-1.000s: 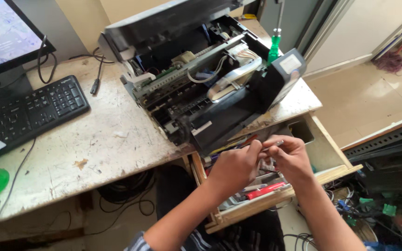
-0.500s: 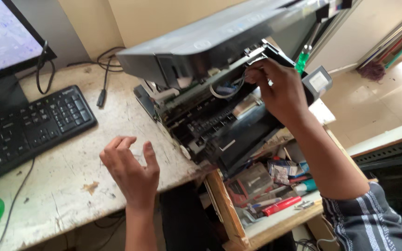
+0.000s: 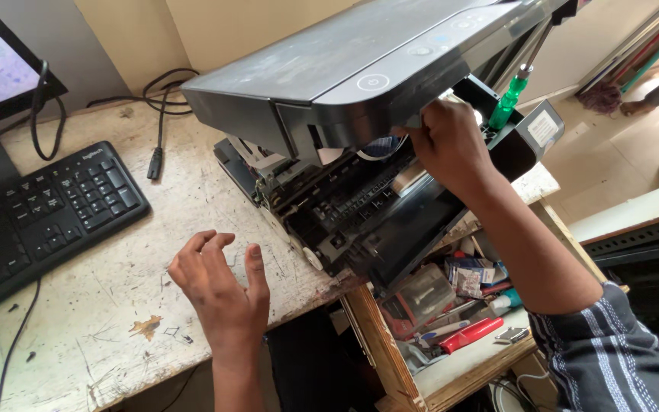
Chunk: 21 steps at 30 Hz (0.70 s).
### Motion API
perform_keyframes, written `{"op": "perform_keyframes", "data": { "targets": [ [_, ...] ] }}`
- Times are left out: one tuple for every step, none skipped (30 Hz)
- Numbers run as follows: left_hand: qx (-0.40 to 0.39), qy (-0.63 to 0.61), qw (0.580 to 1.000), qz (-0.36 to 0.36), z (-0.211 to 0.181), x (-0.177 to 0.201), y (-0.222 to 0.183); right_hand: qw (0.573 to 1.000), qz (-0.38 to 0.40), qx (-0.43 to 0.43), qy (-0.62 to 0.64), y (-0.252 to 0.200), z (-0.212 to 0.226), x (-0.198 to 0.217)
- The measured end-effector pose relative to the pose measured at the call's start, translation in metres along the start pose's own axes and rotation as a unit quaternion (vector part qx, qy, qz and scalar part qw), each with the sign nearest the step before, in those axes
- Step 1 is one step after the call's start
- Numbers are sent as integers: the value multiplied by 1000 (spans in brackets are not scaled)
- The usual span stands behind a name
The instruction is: The person cleans the interior of a disassembled printer using a blue cloth and a green spray bottle. They wipe various internal components, including rollers and circuit boards, and occasionally open a drawer to retrieve items.
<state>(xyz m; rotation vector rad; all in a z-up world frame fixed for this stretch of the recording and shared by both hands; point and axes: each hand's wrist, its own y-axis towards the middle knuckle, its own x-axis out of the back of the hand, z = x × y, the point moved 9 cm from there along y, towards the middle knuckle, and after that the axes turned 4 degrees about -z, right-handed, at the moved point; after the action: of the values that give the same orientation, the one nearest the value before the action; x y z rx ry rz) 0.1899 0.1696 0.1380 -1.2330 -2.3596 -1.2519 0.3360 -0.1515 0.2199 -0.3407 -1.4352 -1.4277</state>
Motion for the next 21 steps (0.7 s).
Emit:
{"op": "perform_keyframes", "data": {
  "targets": [
    [-1,2,1000,-1,0,0,-1,999,22,-23,-6,1,-6,-6],
    [2,3,1000,3,1,-1,-1,998,44,-45,-12,2,-12,-11],
    [6,4,1000,8,3,-2,-1,995,67,-67,-18,3,-16,-16],
    [10,6,1000,11,4,-3,-1,990,54,-66,108,3,-10,-20],
    [9,6,1000,10,4,-4,-2,970,40,-64,233,1,-2,-25],
    [7,8,1000,10,4,-4,-2,933,26,-62,355,0,3,-26],
    [5,9,1000,11,5,-4,-3,958,40,-107,263,0,-5,-31],
    [6,8,1000,9,6,-4,-3,972,55,-150,169,-1,-14,-35],
    [6,7,1000,8,7,-5,-4,976,71,-191,74,-3,-25,-35],
    [6,6,1000,7,8,-6,-4,987,44,-139,72,3,-20,-27],
    [9,9,1000,12,10,-7,-5,994,16,-87,70,8,-17,-15],
    [12,12,1000,17,12,-10,-4,997,-12,-33,67,12,-16,-2],
    [15,14,1000,22,14,-11,-4,1000,14,-9,17,14,-20,0],
    [13,12,1000,22,14,-11,-4,999,41,15,-33,16,-25,2],
    [11,11,1000,22,13,-10,-5,994,67,39,-83,18,-30,1],
    [7,8,1000,23,12,-10,-4,992,88,42,-79,18,-36,-1],
    [5,3,1000,21,11,-9,-4,990,110,46,-74,19,-42,-4],
    [4,-3,1000,19,10,-6,-4,988,131,51,-70,20,-45,-8],
    [3,-8,1000,17,9,-5,-4,983,168,13,-76,20,-55,-16],
    [2,-8,1000,16,8,-3,-4,975,207,-24,-81,18,-64,-24],
    [0,-8,1000,16,7,-2,-4,964,244,-61,-86,13,-71,-35]
  ]
}}
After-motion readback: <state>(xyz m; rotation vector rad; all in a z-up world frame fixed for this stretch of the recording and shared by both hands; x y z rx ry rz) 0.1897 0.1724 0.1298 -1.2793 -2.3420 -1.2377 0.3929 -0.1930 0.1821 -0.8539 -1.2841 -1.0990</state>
